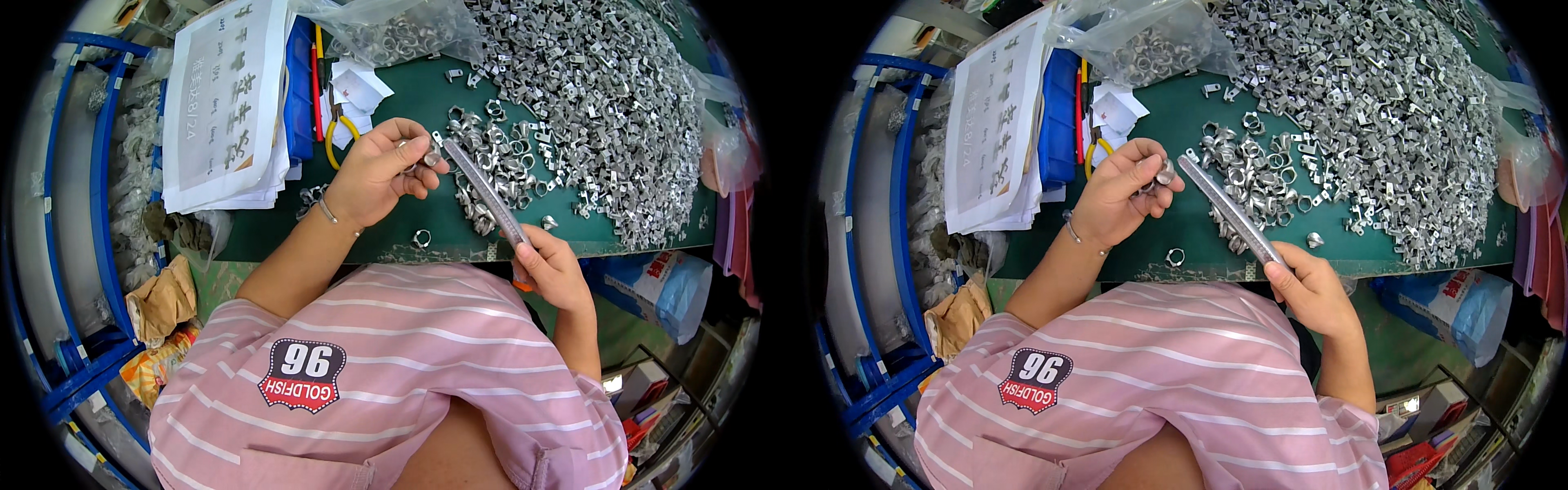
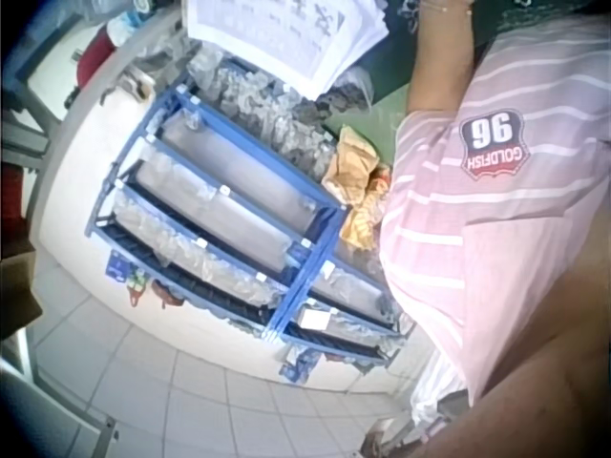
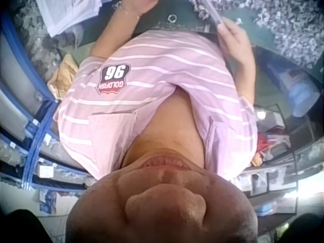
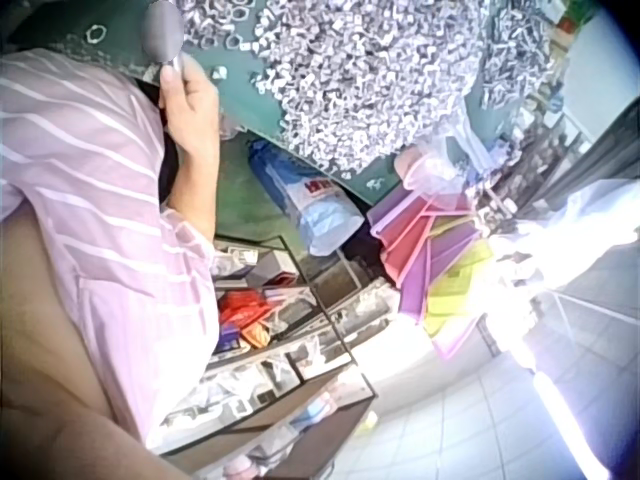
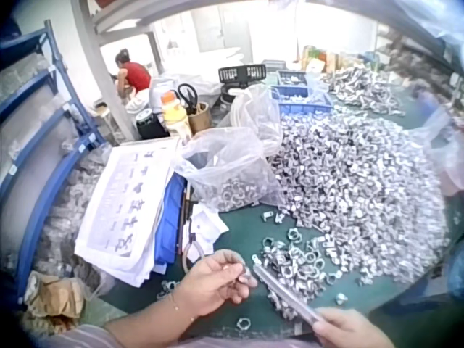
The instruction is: The person uses a metal file to smooth the edges of small silver metal rings. They pick up each ring from a pile on the table, file it, and place it back down. The task is repetitive and involves handling small hardware components.
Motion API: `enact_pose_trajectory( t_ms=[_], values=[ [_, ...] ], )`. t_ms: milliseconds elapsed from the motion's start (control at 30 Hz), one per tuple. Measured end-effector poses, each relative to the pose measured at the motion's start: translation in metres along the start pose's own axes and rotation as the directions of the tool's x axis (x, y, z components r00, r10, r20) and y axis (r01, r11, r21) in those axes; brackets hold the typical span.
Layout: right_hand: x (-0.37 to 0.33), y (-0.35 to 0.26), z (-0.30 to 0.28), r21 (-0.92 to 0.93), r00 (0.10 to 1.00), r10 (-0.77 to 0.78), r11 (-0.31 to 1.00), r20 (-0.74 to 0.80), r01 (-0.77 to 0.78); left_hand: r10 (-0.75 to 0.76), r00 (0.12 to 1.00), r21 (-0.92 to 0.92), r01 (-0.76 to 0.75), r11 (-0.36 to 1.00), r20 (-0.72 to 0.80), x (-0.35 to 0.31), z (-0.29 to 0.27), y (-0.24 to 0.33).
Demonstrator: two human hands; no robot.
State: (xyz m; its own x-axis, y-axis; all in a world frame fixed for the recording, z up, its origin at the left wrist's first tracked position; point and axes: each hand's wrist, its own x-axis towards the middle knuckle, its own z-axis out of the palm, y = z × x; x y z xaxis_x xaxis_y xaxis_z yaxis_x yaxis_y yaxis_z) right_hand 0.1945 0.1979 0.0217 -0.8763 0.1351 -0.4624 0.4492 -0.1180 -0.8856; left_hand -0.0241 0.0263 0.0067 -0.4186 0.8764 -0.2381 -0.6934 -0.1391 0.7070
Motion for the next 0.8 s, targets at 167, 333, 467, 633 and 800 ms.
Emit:
enact_pose_trajectory(
  t_ms=[167, 333, 467, 633, 800],
  values=[
    [0.001, -0.007, 0.003, -0.022, 1.000, 0.011, 1.000, 0.027, -0.011, 0.028, 0.992, 0.050, -0.023, 0.999, -0.119, -0.001, 0.005, 0.003],
    [0.000, -0.009, 0.003, -0.086, 0.998, 0.025, 0.996, 0.056, -0.021, 0.040, 0.997, 0.141, -0.031, 0.990, -0.061, -0.004, 0.005, 0.003],
    [0.001, -0.011, 0.006, -0.133, 0.998, -0.003, 0.991, 0.070, 0.013, -0.007, 0.999, 0.259, 0.018, 0.966, -0.042, -0.008, 0.009, -0.002],
    [0.002, -0.014, 0.006, -0.150, 0.993, -0.002, 0.988, 0.115, 0.019, -0.034, 0.999, 0.445, 0.015, 0.895, 0.036, -0.012, 0.015, -0.005],
    [0.002, -0.012, 0.006, -0.174, 0.995, -0.017, 0.984, 0.101, 0.035, 0.150, 0.980, 0.604, -0.198, 0.772, 0.129, -0.012, 0.017, -0.013]
  ],
)
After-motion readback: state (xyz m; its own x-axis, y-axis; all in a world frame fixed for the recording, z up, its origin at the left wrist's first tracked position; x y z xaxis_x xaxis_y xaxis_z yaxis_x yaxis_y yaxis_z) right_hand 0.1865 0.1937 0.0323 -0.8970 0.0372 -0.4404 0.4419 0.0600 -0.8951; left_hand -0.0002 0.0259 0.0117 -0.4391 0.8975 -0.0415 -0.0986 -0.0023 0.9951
